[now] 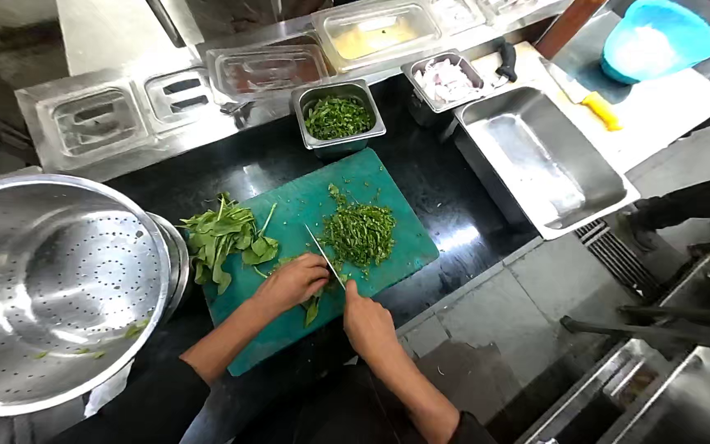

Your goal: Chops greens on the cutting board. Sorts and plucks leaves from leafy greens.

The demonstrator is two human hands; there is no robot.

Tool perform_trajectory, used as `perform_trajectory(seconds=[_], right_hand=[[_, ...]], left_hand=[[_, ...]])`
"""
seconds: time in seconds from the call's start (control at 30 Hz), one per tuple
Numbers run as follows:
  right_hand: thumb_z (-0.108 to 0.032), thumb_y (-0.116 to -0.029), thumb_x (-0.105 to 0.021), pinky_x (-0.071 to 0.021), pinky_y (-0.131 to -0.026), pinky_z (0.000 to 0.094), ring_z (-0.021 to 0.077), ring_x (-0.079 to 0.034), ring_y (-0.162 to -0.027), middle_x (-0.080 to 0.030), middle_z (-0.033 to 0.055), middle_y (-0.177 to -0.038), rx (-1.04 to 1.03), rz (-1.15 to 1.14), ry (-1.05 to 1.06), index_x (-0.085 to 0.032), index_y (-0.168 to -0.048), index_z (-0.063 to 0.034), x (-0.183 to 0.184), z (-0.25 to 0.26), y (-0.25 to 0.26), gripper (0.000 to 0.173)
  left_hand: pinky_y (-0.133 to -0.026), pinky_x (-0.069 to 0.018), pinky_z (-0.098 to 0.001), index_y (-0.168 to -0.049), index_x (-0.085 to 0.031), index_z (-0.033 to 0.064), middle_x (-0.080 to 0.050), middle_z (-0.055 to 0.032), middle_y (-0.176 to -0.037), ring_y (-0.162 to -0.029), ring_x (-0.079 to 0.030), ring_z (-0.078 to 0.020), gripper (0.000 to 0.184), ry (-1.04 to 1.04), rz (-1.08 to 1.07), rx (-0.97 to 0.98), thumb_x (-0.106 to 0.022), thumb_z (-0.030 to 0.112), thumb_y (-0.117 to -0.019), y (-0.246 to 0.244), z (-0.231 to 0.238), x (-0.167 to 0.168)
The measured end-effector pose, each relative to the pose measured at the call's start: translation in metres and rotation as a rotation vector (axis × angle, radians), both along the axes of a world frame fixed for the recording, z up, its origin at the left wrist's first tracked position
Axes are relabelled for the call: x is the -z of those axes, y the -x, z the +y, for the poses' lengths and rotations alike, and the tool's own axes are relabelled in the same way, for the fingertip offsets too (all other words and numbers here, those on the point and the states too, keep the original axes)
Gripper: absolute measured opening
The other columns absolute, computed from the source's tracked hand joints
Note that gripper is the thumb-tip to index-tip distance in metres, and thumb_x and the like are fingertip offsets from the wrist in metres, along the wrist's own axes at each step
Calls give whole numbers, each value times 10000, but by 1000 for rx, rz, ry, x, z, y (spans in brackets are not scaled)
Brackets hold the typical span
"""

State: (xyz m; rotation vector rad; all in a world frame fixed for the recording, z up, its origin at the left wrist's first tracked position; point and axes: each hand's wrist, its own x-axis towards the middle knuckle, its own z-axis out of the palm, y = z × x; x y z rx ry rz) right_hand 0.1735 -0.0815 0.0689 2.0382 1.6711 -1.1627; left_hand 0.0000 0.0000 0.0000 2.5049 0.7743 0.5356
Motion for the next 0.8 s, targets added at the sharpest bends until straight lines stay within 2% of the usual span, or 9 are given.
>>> perform_trajectory(seconds=[0.17,0.3,0.43,0.57,0.73,0.8], right_hand=[[-214,-1122,-329,-563,-845,541,387,-716,-1036,-712,194,-1071,-17,-5,52,-417,-1466,-120,-33,-13,-4,368],[-167,-1105,-361,-558,-862,542,392,-706,-1061,-706,199,-1105,13,-18,15,-429,-1451,-104,-7,-5,8,358],[-216,-1120,-349,-558,-859,550,396,-707,-1052,-706,205,-1090,-10,-19,51,-416,-1473,-116,-33,-11,6,373],[-203,-1122,-341,-553,-877,554,401,-701,-1073,-701,214,-1114,21,-4,5,-440,-1443,-91,-7,-5,17,354],[-234,-1126,-324,-553,-871,555,394,-701,-1070,-705,201,-1105,11,-4,35,-443,-1456,-115,-31,-11,15,370],[-217,-1123,-335,-550,-881,554,396,-697,-1082,-701,207,-1121,34,8,34,-446,-1449,-103,-19,-10,20,363]], left_hand=[[-982,-559,-365,-903,-775,56,-732,-87,-1040,-1068,-695,-229,70,-46,-34,39,-715,92,-894,7,2,6],[-997,-554,-361,-929,-781,50,-733,-93,-1089,-1098,-693,-230,94,-63,-80,51,-697,89,-910,11,1,11],[-992,-552,-360,-918,-774,44,-723,-104,-1062,-1082,-687,-232,81,-43,-122,82,-699,73,-914,17,6,13],[-979,-558,-323,-931,-779,46,-723,-95,-1076,-1077,-691,-200,80,-19,-175,87,-704,69,-915,22,8,16],[-973,-547,-324,-878,-786,76,-747,-59,-1000,-1032,-697,-182,102,-76,-226,124,-700,116,-917,26,18,21],[-975,-549,-297,-891,-791,72,-748,-57,-1006,-1040,-700,-166,87,-58,-243,120,-709,97,-907,27,18,21]])
